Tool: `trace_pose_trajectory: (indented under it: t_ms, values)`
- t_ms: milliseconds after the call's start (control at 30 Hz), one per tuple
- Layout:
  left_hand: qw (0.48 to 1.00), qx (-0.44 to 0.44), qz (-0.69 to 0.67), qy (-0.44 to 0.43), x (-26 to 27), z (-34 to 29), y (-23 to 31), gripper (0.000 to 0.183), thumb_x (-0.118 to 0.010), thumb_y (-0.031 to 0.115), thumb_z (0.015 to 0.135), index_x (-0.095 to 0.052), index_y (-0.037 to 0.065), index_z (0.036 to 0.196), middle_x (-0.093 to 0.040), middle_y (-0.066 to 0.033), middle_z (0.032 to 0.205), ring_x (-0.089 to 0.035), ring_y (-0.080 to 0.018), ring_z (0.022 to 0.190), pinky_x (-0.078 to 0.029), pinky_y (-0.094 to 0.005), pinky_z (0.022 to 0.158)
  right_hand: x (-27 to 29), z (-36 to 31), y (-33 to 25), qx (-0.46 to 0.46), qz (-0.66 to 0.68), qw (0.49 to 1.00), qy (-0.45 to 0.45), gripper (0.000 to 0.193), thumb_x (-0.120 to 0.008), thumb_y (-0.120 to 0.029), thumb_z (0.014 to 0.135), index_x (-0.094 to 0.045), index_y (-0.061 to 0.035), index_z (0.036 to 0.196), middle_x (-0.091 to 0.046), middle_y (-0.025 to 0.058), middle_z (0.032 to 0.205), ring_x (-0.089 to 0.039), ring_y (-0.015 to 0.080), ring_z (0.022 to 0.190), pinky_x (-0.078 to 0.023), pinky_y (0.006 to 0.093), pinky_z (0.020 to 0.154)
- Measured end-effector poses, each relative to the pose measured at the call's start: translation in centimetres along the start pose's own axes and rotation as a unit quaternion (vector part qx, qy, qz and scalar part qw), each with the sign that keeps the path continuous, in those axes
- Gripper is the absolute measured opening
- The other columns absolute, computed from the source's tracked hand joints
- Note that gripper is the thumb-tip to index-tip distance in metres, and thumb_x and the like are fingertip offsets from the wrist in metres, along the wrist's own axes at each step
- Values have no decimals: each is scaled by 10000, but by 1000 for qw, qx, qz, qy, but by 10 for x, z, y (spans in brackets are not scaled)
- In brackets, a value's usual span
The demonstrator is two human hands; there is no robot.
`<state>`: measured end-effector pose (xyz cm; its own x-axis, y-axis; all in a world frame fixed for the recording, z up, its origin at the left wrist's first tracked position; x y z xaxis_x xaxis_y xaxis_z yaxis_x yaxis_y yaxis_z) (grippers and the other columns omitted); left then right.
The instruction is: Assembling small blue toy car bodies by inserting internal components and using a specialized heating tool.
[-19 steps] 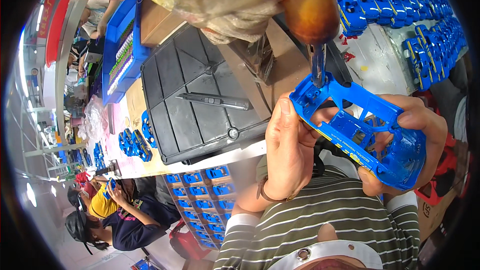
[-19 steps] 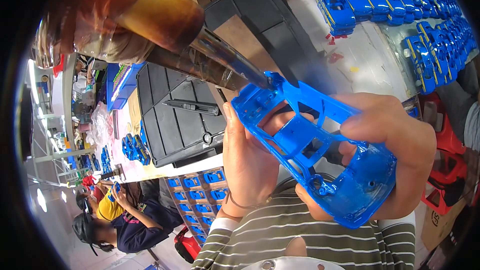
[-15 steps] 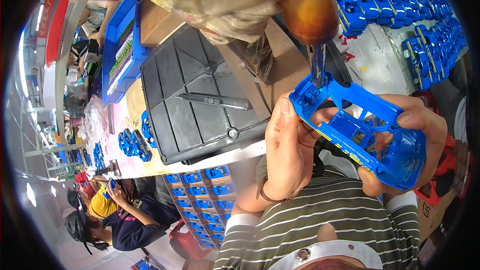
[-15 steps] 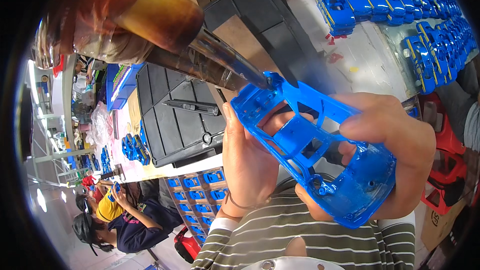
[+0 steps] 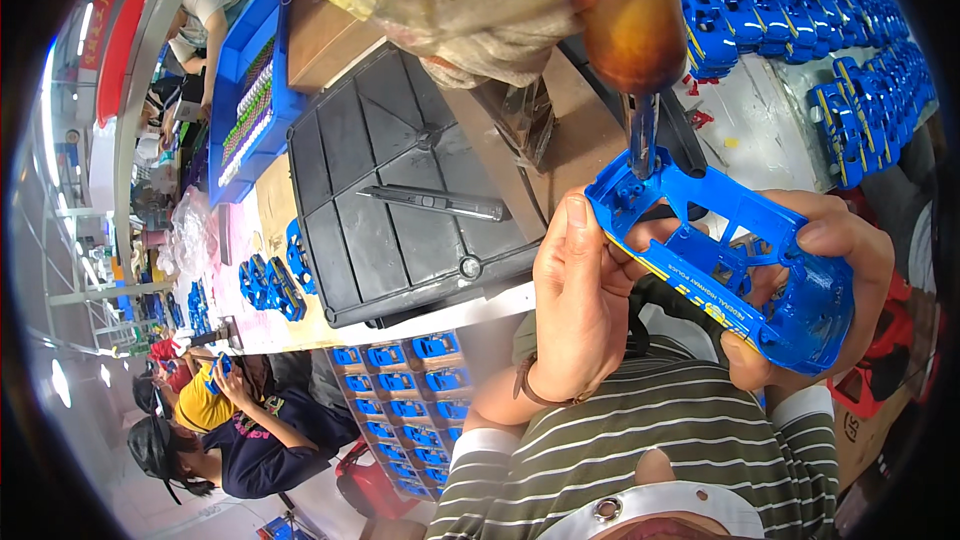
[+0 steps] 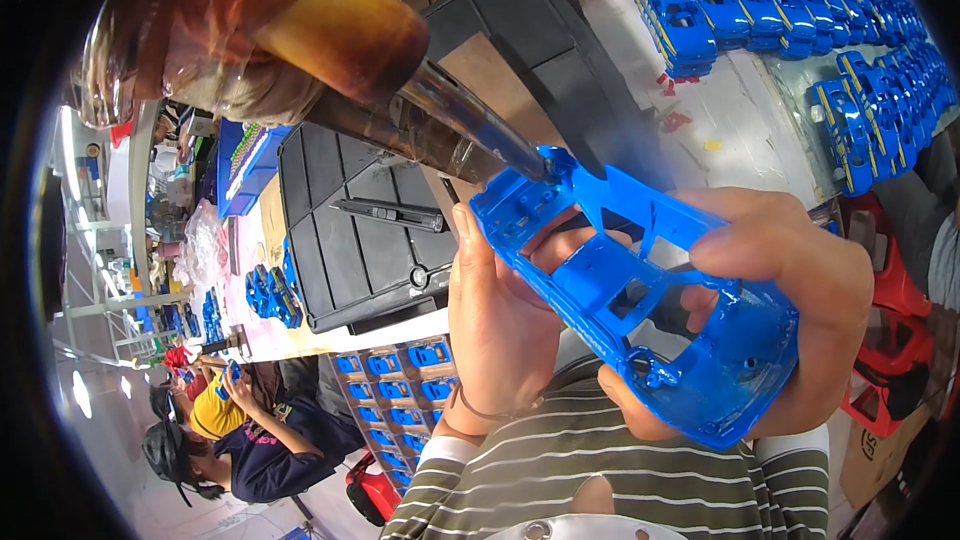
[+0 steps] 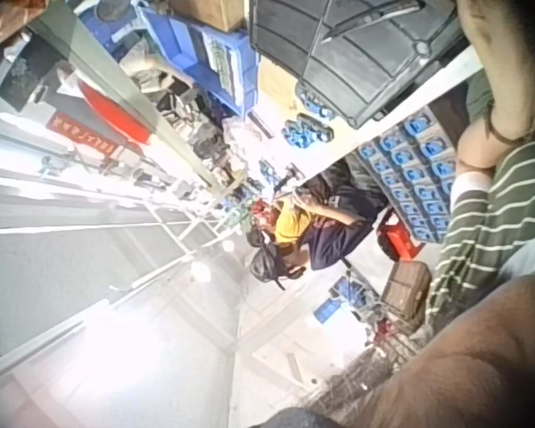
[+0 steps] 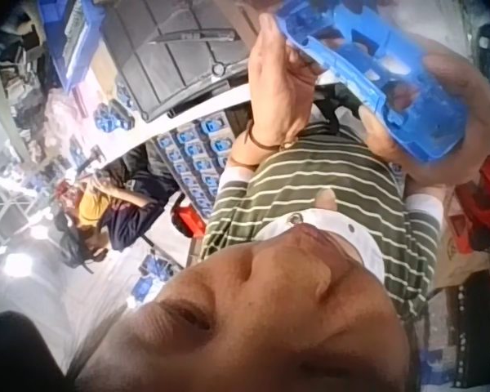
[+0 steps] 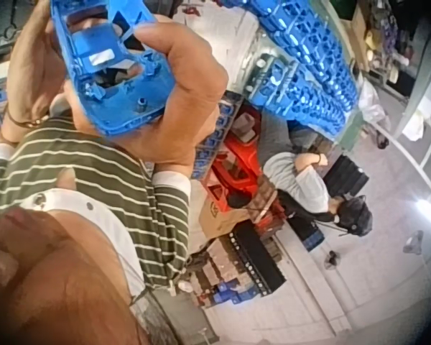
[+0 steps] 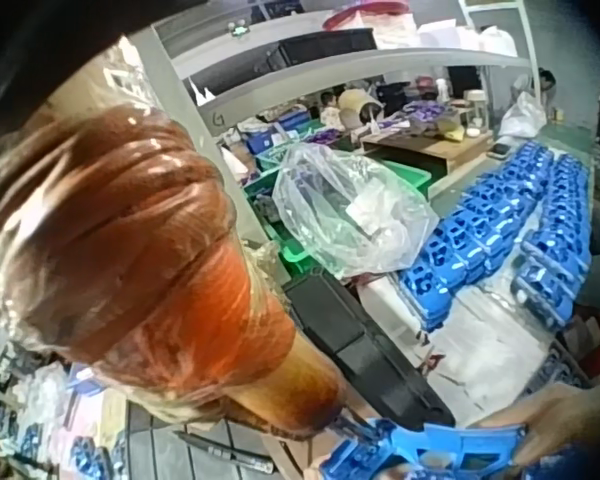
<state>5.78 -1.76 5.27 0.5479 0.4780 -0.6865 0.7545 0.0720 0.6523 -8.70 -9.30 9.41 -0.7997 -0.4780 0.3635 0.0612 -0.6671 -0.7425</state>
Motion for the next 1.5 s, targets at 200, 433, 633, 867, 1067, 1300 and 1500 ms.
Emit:
trace_pose_trajectory:
  t_ms: [200,433,633,867,1067,1300,1500]
  values:
    - [1000,-9,13,0,0,1,2,372,-345,361,994,-499,30,1067,-633,-87,880,-649,-174,869,-543,-300,782,-1,-2,3,-14,10,1000,14,782,-813,-474,639,-355,-68,1126,-572,218,1000,-592,220,886,-480,289,754]
    - [998,-47,34,-25,-5,2,8,393,-343,361,994,-489,12,1100,-615,-84,863,-645,-183,880,-542,-304,786,1,2,3,-11,33,999,21,695,-793,-385,691,-358,-59,1124,-571,214,977,-589,206,857,-480,289,743]
    - [998,-42,29,-47,3,8,7,428,-314,337,1004,-450,-8,1218,-610,-141,1048,-636,-201,920,-533,-322,812,4,8,3,-33,-88,996,4,585,-756,-309,721,-393,-42,1094,-580,188,975,-591,209,854,-479,301,747]
    - [994,61,10,-87,9,4,-8,439,-270,298,996,-389,-5,1291,-506,-196,1265,-626,-255,965,-512,-363,851,4,-5,-2,-19,-121,992,-3,562,-791,-215,638,-452,-73,1064,-616,206,986,-628,278,855,-502,345,737]
    - [989,107,11,-101,11,-5,-15,438,-264,294,968,-399,16,1280,-560,-186,1188,-632,-267,943,-507,-379,860,7,-18,-19,40,-176,984,-3,546,-809,-150,575,-545,-94,1050,-631,161,981,-645,321,804,-529,340,627]
    - [970,171,71,-155,42,-42,7,675,-307,616,910,-510,5,1112,-630,-130,868,-628,-248,513,-536,-293,426,-8,-38,-63,183,-206,947,-166,382,-686,-114,715,-510,-89,1053,-612,238,1019,-626,305,702,-520,329,557]
    - [987,15,101,-123,113,-117,48,444,-548,317,908,-531,-56,1147,-603,-138,1016,-656,-222,747,-584,-323,631,-49,-54,-79,196,-148,941,-232,392,-690,-223,733,-481,-141,1055,-562,273,1111,-583,353,906,-513,414,712]
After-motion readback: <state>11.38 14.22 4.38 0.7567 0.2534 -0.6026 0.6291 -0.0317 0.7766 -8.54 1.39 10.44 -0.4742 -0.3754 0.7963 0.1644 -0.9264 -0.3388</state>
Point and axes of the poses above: each hand's wrist, its own z-axis towards the middle knuckle, its own x-axis out of the back of the hand, y = z × x, the point moved 2 cm from there along z, towards the middle knuckle
